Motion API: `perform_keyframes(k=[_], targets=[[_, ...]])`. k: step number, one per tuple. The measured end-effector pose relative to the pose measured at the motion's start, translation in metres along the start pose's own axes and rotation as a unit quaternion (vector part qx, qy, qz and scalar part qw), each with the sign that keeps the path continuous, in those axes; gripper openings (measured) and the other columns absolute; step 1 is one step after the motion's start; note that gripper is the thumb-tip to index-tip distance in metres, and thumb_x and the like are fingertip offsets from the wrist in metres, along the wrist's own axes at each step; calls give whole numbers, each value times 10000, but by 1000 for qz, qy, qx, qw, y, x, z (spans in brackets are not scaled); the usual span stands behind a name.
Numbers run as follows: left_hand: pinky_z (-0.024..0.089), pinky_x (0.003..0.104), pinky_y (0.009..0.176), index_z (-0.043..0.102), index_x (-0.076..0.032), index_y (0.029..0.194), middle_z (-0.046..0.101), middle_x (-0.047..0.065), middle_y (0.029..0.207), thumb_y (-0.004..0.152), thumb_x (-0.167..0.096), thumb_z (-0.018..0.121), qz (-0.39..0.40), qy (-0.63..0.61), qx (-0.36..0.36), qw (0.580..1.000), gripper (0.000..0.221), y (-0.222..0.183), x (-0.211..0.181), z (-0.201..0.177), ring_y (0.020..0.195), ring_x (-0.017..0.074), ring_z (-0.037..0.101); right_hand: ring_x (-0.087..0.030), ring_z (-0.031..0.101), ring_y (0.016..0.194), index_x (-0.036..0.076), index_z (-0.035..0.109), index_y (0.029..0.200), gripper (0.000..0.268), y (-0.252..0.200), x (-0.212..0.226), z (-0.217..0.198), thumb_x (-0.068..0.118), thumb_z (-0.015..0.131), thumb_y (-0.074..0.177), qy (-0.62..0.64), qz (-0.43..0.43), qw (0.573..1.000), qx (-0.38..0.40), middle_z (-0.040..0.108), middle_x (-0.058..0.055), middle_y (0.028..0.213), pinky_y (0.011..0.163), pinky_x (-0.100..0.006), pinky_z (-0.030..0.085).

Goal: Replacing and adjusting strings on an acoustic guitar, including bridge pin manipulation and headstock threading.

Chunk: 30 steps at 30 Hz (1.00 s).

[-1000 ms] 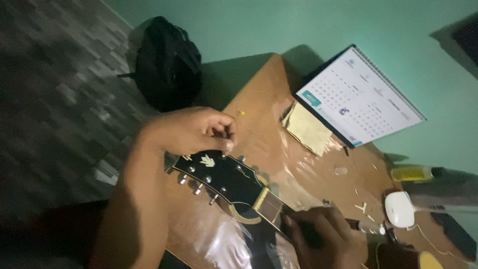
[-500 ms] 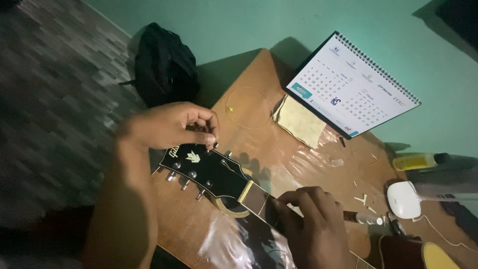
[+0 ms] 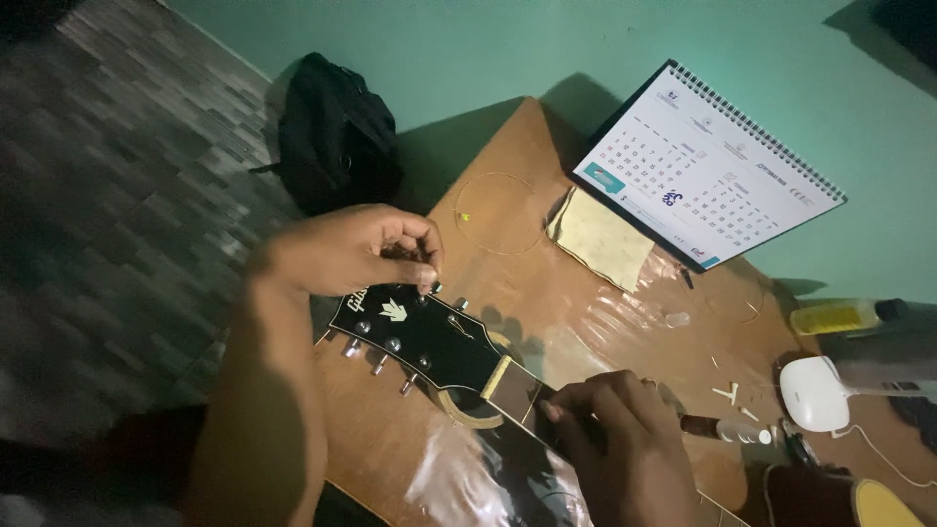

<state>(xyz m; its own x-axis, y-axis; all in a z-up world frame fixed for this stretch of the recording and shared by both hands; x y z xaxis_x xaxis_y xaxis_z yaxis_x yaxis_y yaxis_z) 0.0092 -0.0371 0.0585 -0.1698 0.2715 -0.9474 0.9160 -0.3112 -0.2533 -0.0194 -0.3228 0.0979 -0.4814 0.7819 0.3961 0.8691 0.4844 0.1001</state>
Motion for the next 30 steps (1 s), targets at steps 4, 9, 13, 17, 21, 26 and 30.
perform_keyframes(k=[4, 9, 13, 17, 21, 26, 30], targets=[[506, 243, 838, 740, -118, 950, 758, -13, 923, 905, -158, 764, -26, 17, -10, 999, 64, -3, -3, -1, 891, 89, 667, -257, 659, 813, 217, 800, 866, 113, 3, -4, 1, 301, 833, 798, -25, -4, 1000, 11, 712, -5, 879, 759, -428, 456], [461, 221, 764, 742, -129, 953, 727, -40, 865, 921, -191, 745, -8, 37, -19, 999, 69, 0, 3, -3, 785, 60, 601, -202, 673, 747, 230, 776, 854, 161, 22, 16, -13, 388, 793, 824, -7, 21, 999, 39, 714, 23, 873, 702, -367, 493], [469, 217, 799, 753, -151, 975, 788, -49, 923, 915, -292, 725, -13, 46, -9, 999, 156, -3, 4, -5, 872, 40, 670, -114, 761, 896, 225, 782, 911, 187, 56, 50, -24, 404, 749, 871, -45, 169, 968, 178, 803, 84, 1009, 803, -299, 571], [475, 222, 730, 746, -135, 943, 746, -60, 875, 939, -225, 731, 13, 46, -32, 998, 92, -5, 9, -12, 776, 44, 603, -126, 707, 716, 187, 752, 926, 210, 103, 53, 6, 388, 692, 914, 25, -42, 989, 140, 785, 57, 866, 661, -312, 508], [498, 322, 697, 772, -106, 968, 760, 44, 826, 930, -232, 728, 28, 79, -48, 995, 139, -10, 9, -19, 753, 181, 649, -278, 719, 790, 22, 735, 986, 111, 131, 79, 42, 93, 655, 958, 247, -140, 936, 209, 734, -130, 807, 723, -418, 578], [512, 343, 715, 768, -103, 960, 752, 61, 845, 939, -262, 703, -10, 104, -36, 994, 173, -16, 3, -19, 789, 192, 647, -161, 595, 647, -18, 692, 1145, 202, 146, 62, 98, 2, 644, 950, 357, 13, 849, 389, 754, -166, 884, 618, -316, 505], [514, 356, 684, 765, -100, 959, 757, 91, 843, 957, -239, 670, -5, 121, -33, 992, 169, -15, 2, -17, 752, 235, 667, -214, 669, 763, -1, 706, 1139, 195, 152, 70, 110, 21, 670, 949, 365, -38, 821, 436, 760, -198, 925, 700, -377, 558]])
Point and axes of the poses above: each hand's wrist, its own y-axis towards the middle knuckle, its own z-axis out of the palm, x = y × z, the point moved 7 cm from there along y, towards the middle knuckle
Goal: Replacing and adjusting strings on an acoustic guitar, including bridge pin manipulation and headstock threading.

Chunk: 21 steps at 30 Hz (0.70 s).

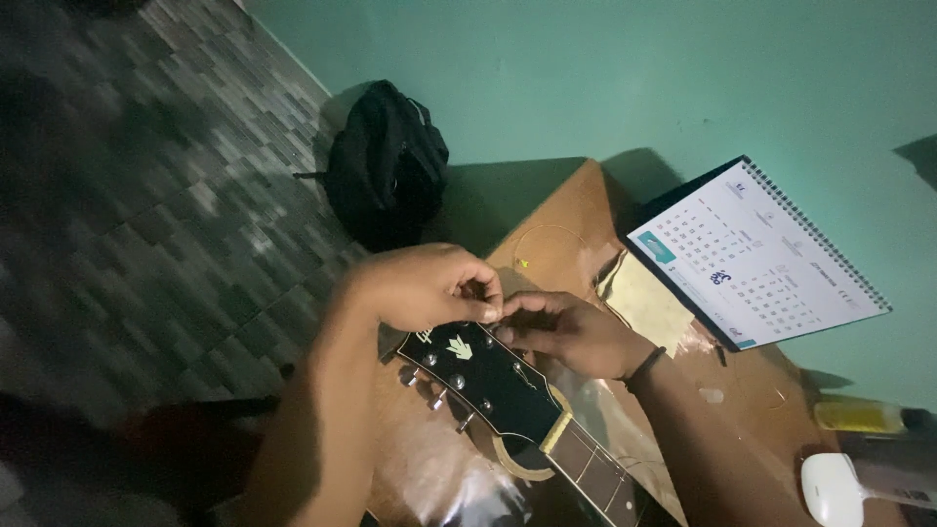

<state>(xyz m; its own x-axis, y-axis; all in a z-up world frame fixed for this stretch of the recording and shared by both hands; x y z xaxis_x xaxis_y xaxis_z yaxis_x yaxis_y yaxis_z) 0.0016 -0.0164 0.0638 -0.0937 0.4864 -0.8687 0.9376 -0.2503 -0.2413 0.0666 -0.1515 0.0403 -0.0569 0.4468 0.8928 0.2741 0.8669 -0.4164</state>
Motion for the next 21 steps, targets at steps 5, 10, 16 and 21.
perform_keyframes(k=[5, 10, 16, 21], targets=[[515, 353, 669, 762, -99, 969, 766, 107, 855, 966, -226, 664, -2, 13, -8, 1000, 160, 2, -1, 0, 743, 254, 684, -339, 702, 935, -51, 669, 1150, 195, 2, 9, 4, 17, 613, 976, -20, -49, 997, 58, 727, -287, 988, 838, -517, 560], [510, 369, 649, 750, -88, 945, 737, 95, 835, 968, -207, 642, -3, 17, -6, 1000, 163, 2, -2, 1, 744, 242, 657, -272, 648, 967, -2, 679, 1168, 218, 0, 21, 10, 129, 621, 1004, -24, 16, 997, 69, 695, -198, 1031, 887, -437, 533], [479, 329, 614, 747, -77, 938, 698, 78, 795, 981, -193, 625, 1, -1, -4, 1000, 174, 2, -2, 1, 681, 202, 608, -357, 708, 1036, -5, 675, 1186, 272, 2, 25, 9, 180, 542, 1038, -79, 18, 990, 114, 712, -241, 1056, 946, -483, 529], [502, 378, 658, 761, -78, 957, 740, 109, 859, 967, -212, 635, -16, 19, 2, 1000, 184, -3, -2, -1, 773, 253, 666, -247, 682, 892, -28, 665, 1122, 202, 8, 16, 10, 96, 537, 1027, -92, 14, 988, 123, 642, -162, 913, 885, -388, 537]])
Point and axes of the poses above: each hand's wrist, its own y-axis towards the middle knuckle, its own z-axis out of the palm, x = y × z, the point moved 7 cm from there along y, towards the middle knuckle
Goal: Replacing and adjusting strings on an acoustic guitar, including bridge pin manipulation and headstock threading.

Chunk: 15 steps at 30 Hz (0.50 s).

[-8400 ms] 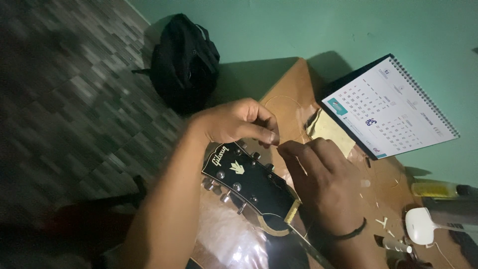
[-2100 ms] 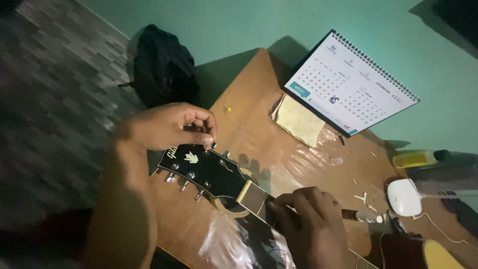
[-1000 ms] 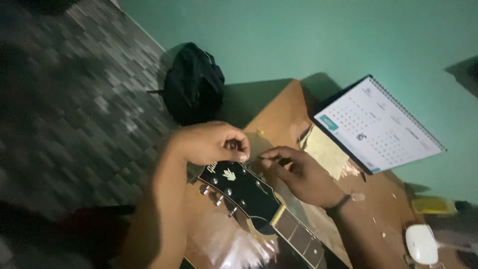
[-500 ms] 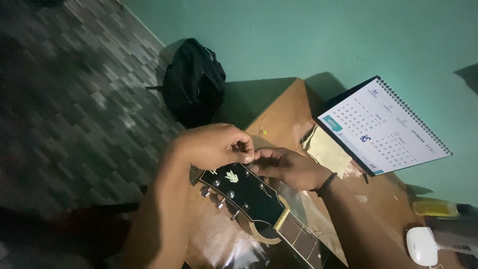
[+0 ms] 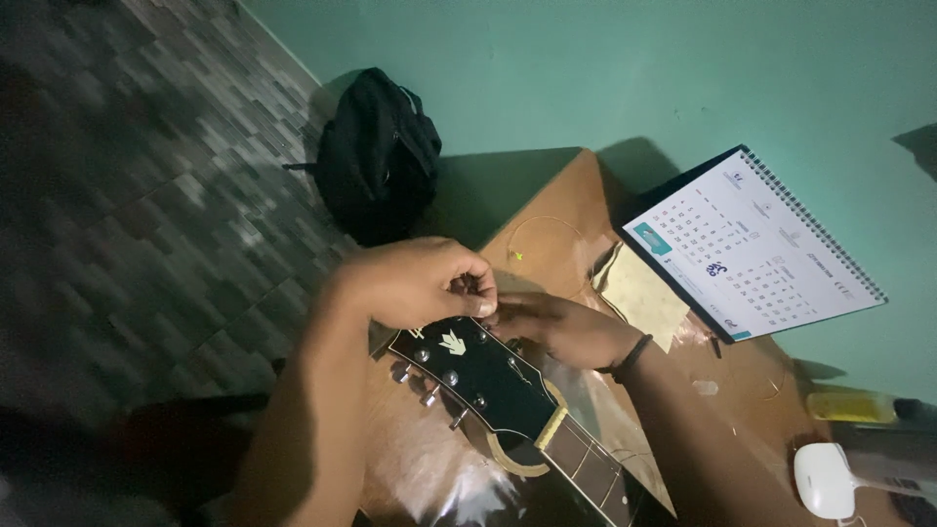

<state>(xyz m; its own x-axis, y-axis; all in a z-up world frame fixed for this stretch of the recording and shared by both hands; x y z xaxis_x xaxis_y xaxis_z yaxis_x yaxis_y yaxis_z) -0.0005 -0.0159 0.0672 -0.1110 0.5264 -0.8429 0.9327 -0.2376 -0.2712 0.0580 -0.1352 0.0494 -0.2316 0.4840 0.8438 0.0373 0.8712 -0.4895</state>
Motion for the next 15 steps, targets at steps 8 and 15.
perform_keyframes(k=[8, 15], targets=[[484, 357, 650, 759, -74, 963, 715, 94, 835, 961, -197, 648, 21, -20, -6, 1000, 166, 6, 3, 5, 765, 239, 643, -166, 621, 793, 22, 693, 1147, 213, 3, -16, -2, 175, 632, 1013, 58, 20, 998, -28, 620, -61, 879, 720, -309, 518], [497, 368, 679, 777, -86, 997, 747, 103, 869, 955, -207, 636, -20, -2, -4, 1000, 190, 0, -2, 1, 786, 255, 662, -186, 612, 894, 9, 663, 1158, 241, 16, -98, -13, 11, 606, 924, -215, -96, 972, -3, 631, -72, 932, 854, -307, 511]])
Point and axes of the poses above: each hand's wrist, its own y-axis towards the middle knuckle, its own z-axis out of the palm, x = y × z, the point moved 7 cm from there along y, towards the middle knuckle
